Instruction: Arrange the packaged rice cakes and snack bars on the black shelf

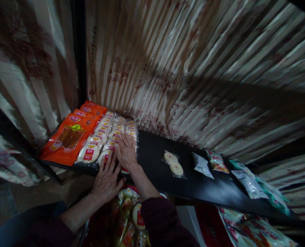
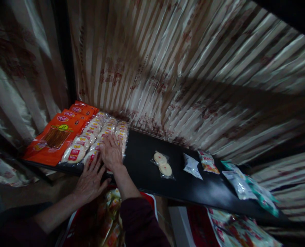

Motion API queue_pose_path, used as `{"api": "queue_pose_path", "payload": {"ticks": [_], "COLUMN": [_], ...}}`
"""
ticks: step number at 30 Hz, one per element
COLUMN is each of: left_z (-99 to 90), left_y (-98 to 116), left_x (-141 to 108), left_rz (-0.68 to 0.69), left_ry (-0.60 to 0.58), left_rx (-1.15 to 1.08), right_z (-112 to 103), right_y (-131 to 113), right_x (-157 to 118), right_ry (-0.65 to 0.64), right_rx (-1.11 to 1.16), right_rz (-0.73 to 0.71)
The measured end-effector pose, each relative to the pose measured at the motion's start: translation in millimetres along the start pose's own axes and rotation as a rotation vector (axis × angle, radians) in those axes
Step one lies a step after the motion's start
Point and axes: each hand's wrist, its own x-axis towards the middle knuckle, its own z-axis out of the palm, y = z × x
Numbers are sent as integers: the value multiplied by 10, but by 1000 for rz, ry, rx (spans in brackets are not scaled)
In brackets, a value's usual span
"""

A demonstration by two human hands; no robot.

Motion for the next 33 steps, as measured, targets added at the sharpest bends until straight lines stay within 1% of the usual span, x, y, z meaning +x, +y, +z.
{"api": "queue_pose_path", "payload": {"ticks": [4, 7, 9, 12, 14, 16, 19, 23, 26, 30, 33], "left_z": [-7, -11, -21, -39, -40, -27, 5, 25, 20, 37, 49], "left_y": [-29, -45, -44, -23, -4, 10, 15, 13, 29, 69, 95], "left_x": [14, 20, 18, 7, -4, -14, -21, -21, -23, -32, -32], "left_rz": [31, 42, 42, 28, 21, 31, 43, 43, 45, 65, 77], "left_ry": [6, 19, 21, 11, 2, -11, -25, -26, -16, 3, 5], "left_rx": [26, 47, 52, 43, 39, 45, 58, 70, 62, 49, 47], "right_z": [-45, -41, -9, 70, 118, 145, 144, 116, 106, 88, 56], "right_y": [32, 90, 129, 162, 165, 158, 131, 96, 101, 133, 131], "right_x": [-207, -479, -667, -866, -917, -913, -864, -832, -846, -890, -953], "right_ry": [197, 289, 322, 281, 221, 161, 81, 17, 35, 124, 159], "right_rx": [6, -13, -27, -20, -5, 14, 25, 10, 29, 69, 90], "right_rz": [107, 197, 270, 341, 368, 383, 366, 360, 364, 348, 366]}}
